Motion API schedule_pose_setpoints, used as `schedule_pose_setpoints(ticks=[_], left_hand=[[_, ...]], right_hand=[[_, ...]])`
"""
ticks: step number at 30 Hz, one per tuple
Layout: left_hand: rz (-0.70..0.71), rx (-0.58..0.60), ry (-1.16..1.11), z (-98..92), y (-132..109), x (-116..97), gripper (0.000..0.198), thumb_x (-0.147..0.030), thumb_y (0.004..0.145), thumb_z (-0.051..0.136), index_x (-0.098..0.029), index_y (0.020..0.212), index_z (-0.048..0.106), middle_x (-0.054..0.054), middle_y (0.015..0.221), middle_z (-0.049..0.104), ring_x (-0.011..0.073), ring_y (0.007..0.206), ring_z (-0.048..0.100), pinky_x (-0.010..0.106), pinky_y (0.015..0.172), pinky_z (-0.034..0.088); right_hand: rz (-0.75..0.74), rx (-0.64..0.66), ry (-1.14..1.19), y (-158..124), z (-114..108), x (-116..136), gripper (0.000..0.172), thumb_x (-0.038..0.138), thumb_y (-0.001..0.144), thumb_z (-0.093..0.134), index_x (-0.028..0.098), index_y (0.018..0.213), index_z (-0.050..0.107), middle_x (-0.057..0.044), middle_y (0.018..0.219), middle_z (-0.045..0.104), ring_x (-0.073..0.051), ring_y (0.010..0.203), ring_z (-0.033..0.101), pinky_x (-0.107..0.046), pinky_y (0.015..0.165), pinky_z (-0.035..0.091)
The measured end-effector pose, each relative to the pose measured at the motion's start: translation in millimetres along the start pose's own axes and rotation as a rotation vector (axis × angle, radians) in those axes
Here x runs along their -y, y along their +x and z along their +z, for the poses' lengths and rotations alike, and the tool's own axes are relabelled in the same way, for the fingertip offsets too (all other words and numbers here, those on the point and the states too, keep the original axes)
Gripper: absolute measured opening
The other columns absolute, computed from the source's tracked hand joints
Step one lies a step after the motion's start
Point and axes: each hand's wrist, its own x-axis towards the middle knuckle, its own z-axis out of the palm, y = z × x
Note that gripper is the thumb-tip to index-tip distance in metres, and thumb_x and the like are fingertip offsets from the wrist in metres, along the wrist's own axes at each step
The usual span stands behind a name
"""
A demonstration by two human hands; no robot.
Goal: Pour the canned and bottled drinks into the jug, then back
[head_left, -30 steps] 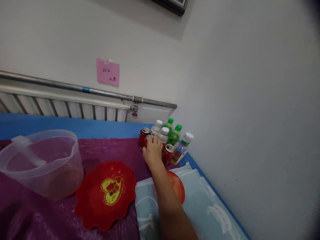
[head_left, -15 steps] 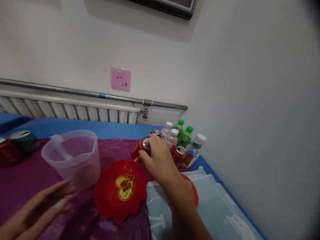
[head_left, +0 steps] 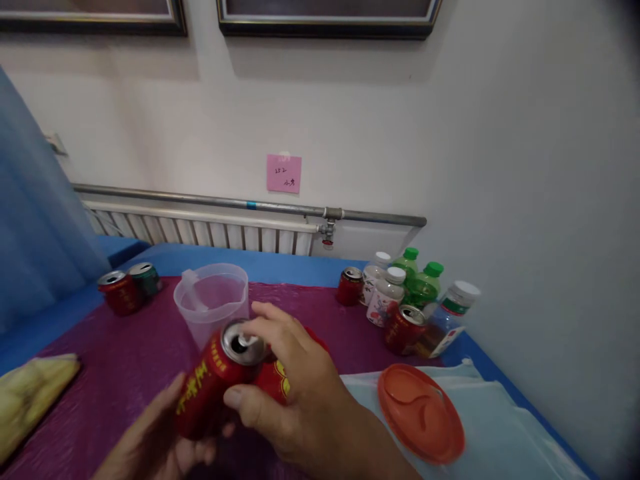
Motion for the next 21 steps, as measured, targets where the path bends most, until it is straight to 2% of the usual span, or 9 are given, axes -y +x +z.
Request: schedule_pose_setpoints(ticks=[1, 3, 7, 10, 14, 17, 19, 21], left_hand=[[0.043, -0.077, 0.029, 1.2, -4.1, -12.2, 0.094, -0.039, 0.057, 0.094, -0.031, 0.138, 0.048, 0.002, 0.095, 0.076, 0.0245, 0.081, 0.073, 0.027, 0.062, 0.064], [0.158, -0.203, 0.099, 4.3, -7.8, -40.1, 0.092, -0.047, 0.051, 0.095, -0.028, 0.132, 0.054, 0.001, 0.090, 0.076, 0.0224, 0.074, 0.071, 0.027, 0.060, 0.064], [0.515, -0.298, 0.244, 6.1, 4.2, -95.6, 0.070, -0.045, 0.054, 0.091, -0.023, 0.116, 0.067, 0.006, 0.099, 0.075, 0.0205, 0.076, 0.069, 0.025, 0.059, 0.063], [0.722, -0.413, 0.436, 3.3, 20.0, -121.8, 0.071, -0.042, 0.047, 0.094, -0.028, 0.114, 0.071, 0.006, 0.107, 0.074, 0.0189, 0.080, 0.069, 0.019, 0.060, 0.060], [0.810, -0.524, 0.718, 9.6, 30.7, -130.6, 0.074, -0.052, 0.053, 0.089, -0.043, 0.123, 0.065, 0.001, 0.108, 0.075, 0.0194, 0.090, 0.071, 0.017, 0.062, 0.057], [0.859, -0.573, 0.910, 25.1, 34.1, -124.9, 0.077, -0.057, 0.052, 0.083, -0.041, 0.126, 0.063, 0.001, 0.110, 0.074, 0.0264, 0.101, 0.070, 0.035, 0.083, 0.060], [0.896, -0.601, 1.005, 34.6, 39.5, -118.4, 0.080, -0.058, 0.051, 0.079, -0.036, 0.127, 0.064, 0.002, 0.114, 0.073, 0.0308, 0.105, 0.068, 0.050, 0.101, 0.053], [0.960, -0.609, 1.079, 39.4, 48.6, -110.7, 0.081, -0.060, 0.052, 0.075, -0.031, 0.127, 0.064, 0.004, 0.119, 0.071, 0.0329, 0.109, 0.065, 0.055, 0.108, 0.046]], right_hand=[[-0.011, -0.020, -0.008, 0.0, -0.7, -0.6, 0.054, 0.033, 0.085, 0.074, 0.031, 0.135, 0.054, -0.004, 0.156, 0.044, -0.021, 0.146, 0.038, -0.039, 0.118, 0.036], [-0.002, -0.062, -0.036, 0.0, -2.9, -1.7, 0.059, 0.034, 0.086, 0.072, 0.031, 0.141, 0.050, -0.004, 0.158, 0.041, -0.022, 0.147, 0.037, -0.041, 0.119, 0.035], [-0.030, -0.100, -0.094, 0.7, -5.3, -3.1, 0.050, 0.028, 0.090, 0.065, 0.022, 0.138, 0.054, -0.010, 0.155, 0.046, -0.023, 0.144, 0.042, -0.042, 0.119, 0.036], [-0.078, -0.127, -0.131, 1.3, -4.7, -3.6, 0.046, 0.024, 0.090, 0.062, 0.019, 0.136, 0.055, -0.011, 0.153, 0.049, -0.021, 0.144, 0.043, -0.040, 0.119, 0.037], [-0.090, -0.150, -0.189, 2.0, -4.3, -5.0, 0.045, 0.021, 0.090, 0.062, 0.018, 0.134, 0.056, -0.012, 0.151, 0.051, -0.022, 0.141, 0.046, -0.040, 0.118, 0.039], [-0.101, -0.149, -0.228, 2.8, -4.8, -6.9, 0.045, 0.022, 0.091, 0.061, 0.016, 0.135, 0.056, -0.013, 0.150, 0.051, -0.022, 0.140, 0.047, -0.041, 0.117, 0.041], [-0.111, -0.147, -0.250, 3.2, -5.6, -8.4, 0.044, 0.022, 0.091, 0.061, 0.015, 0.135, 0.056, -0.013, 0.148, 0.052, -0.022, 0.141, 0.046, -0.040, 0.117, 0.041], [-0.128, -0.150, -0.268, 3.3, -6.6, -10.2, 0.044, 0.022, 0.092, 0.060, 0.015, 0.135, 0.056, -0.013, 0.147, 0.053, -0.022, 0.141, 0.046, -0.040, 0.117, 0.041]])
